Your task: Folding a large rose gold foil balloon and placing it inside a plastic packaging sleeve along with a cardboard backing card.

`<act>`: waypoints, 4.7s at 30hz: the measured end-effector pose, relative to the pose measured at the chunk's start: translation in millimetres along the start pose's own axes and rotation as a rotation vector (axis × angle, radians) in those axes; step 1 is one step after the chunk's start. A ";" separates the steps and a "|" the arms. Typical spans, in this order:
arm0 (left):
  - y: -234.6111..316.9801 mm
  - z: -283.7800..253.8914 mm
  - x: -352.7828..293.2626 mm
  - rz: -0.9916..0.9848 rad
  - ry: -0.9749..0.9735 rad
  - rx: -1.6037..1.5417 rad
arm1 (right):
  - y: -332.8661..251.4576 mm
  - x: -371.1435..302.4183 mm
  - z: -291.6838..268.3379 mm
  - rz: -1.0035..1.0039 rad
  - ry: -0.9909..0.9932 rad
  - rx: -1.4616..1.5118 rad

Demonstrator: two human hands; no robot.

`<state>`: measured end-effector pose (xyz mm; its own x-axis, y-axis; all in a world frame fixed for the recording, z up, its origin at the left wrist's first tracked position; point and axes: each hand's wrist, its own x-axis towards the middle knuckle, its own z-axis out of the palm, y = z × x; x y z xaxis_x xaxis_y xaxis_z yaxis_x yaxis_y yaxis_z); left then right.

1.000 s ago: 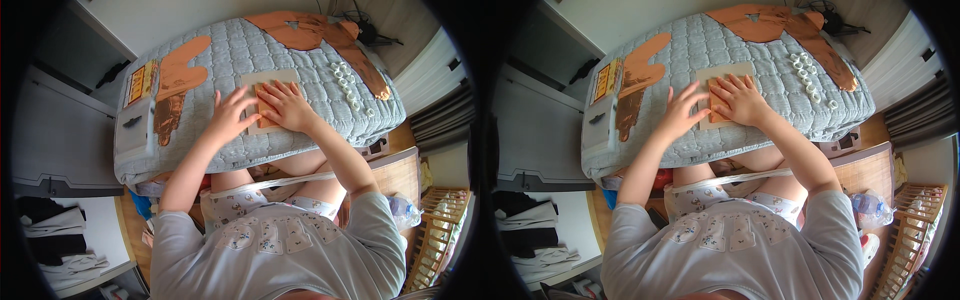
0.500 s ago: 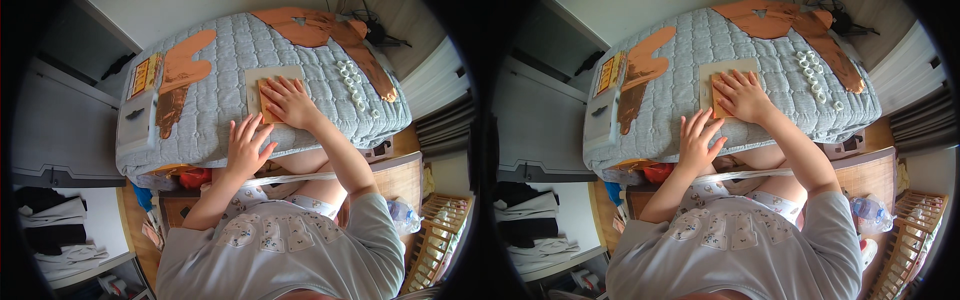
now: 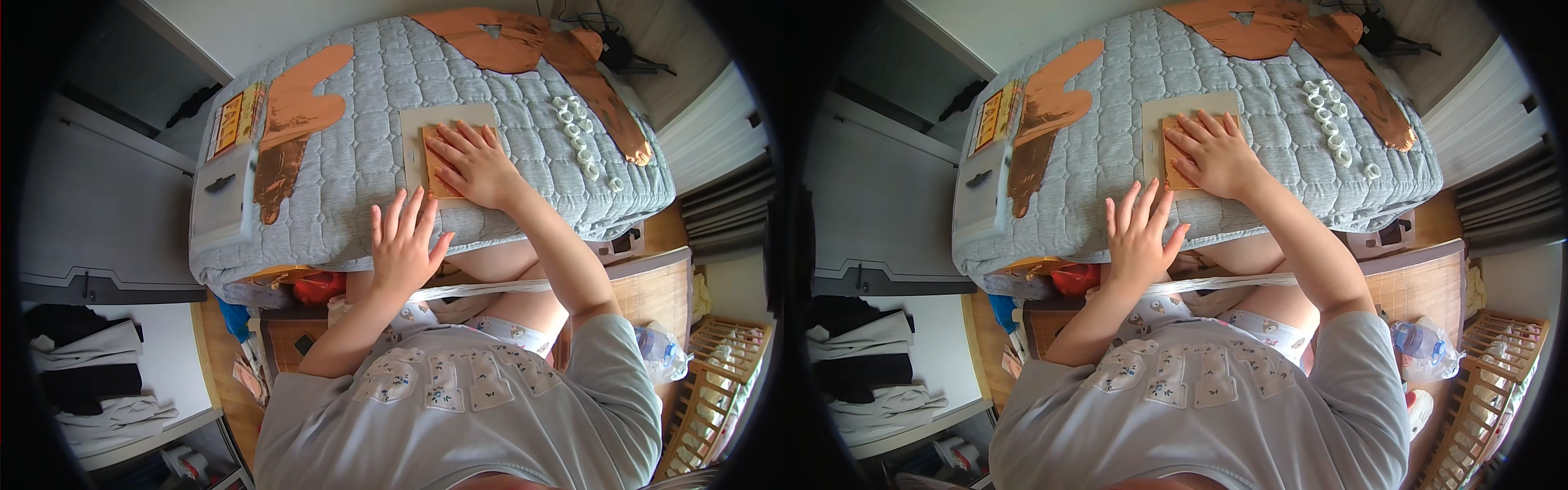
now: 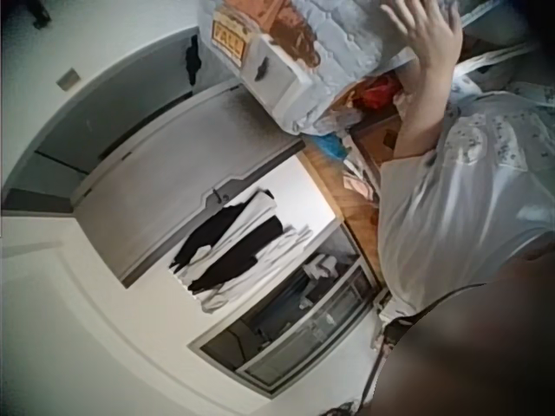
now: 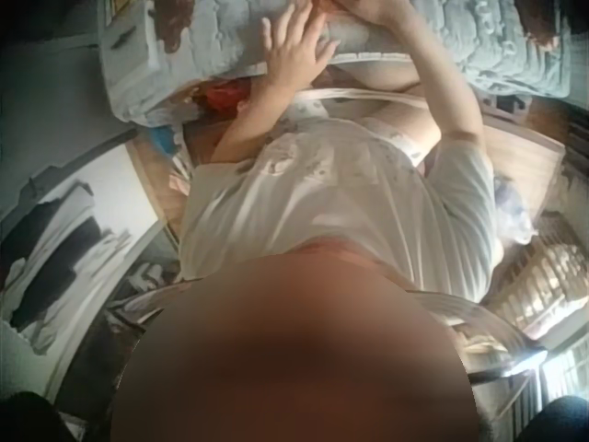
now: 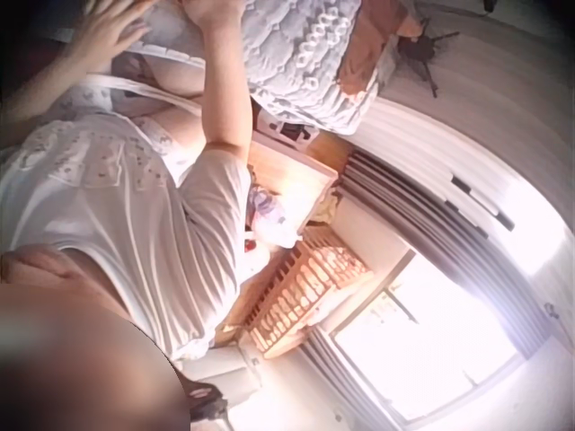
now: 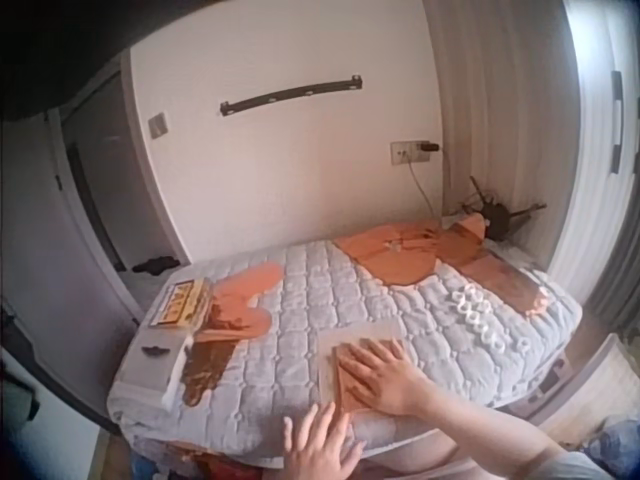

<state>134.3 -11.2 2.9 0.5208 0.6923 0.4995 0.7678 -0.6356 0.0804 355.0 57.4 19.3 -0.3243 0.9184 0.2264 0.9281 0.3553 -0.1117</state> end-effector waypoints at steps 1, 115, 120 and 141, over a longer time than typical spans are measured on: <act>3.7 -0.6 -0.8 -0.017 -0.011 0.006 | 0.1 0.1 -0.1 0.002 0.000 0.003; -96.0 -13.0 46.6 -0.043 -0.371 -0.062 | -5.6 8.3 -7.8 0.114 -0.006 0.099; -89.4 -6.0 46.5 -0.061 -0.402 -0.090 | -2.5 13.7 1.2 0.141 0.024 0.054; -74.3 2.2 32.5 -0.199 -0.264 -0.088 | -7.3 20.6 -2.3 0.215 -0.003 -0.002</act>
<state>95.0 59.3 11.3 0.4514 0.8629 0.2273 0.8348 -0.4984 0.2338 341.9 73.3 27.0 -0.1195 0.9735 0.1948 0.9763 0.1509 -0.1550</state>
